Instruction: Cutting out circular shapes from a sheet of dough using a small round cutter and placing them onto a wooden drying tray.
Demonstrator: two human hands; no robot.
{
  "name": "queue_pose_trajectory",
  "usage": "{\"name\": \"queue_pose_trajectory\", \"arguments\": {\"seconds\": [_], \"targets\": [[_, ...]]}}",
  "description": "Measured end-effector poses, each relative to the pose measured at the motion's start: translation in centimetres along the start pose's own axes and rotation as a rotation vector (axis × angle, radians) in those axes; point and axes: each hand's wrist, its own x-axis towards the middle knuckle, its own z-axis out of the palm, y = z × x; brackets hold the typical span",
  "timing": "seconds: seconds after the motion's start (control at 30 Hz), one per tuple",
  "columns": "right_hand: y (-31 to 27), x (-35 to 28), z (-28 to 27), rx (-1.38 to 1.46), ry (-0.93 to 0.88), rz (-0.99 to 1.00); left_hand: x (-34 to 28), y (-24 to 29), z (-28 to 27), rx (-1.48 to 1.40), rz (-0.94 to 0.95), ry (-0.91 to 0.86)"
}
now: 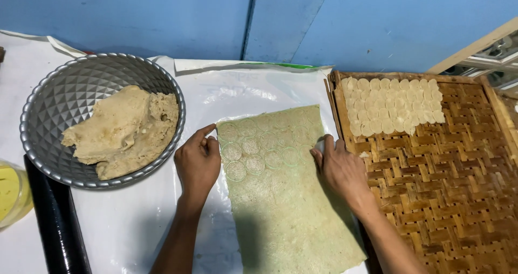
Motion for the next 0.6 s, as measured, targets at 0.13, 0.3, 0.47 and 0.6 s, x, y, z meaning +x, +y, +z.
{"name": "queue_pose_trajectory", "arguments": {"seconds": [0.13,0.3,0.47,0.6], "targets": [[1.9,1.2,1.4,0.009,-0.062,-0.069,-0.2,-0.3,0.0,-0.005,-0.001,0.012],[1.5,0.8,1.1,0.009,-0.022,-0.04,-0.1,-0.1,-0.2,0.008,-0.014,-0.008],[0.9,-3.0,-1.3,0.234,0.02,0.066,0.0,0.0,-0.3,0.026,-0.032,-0.019],[-1.0,-9.3,-3.2,0.338,-0.238,0.204,0.7,0.3,-0.6,0.102,-0.013,-0.088]]}}
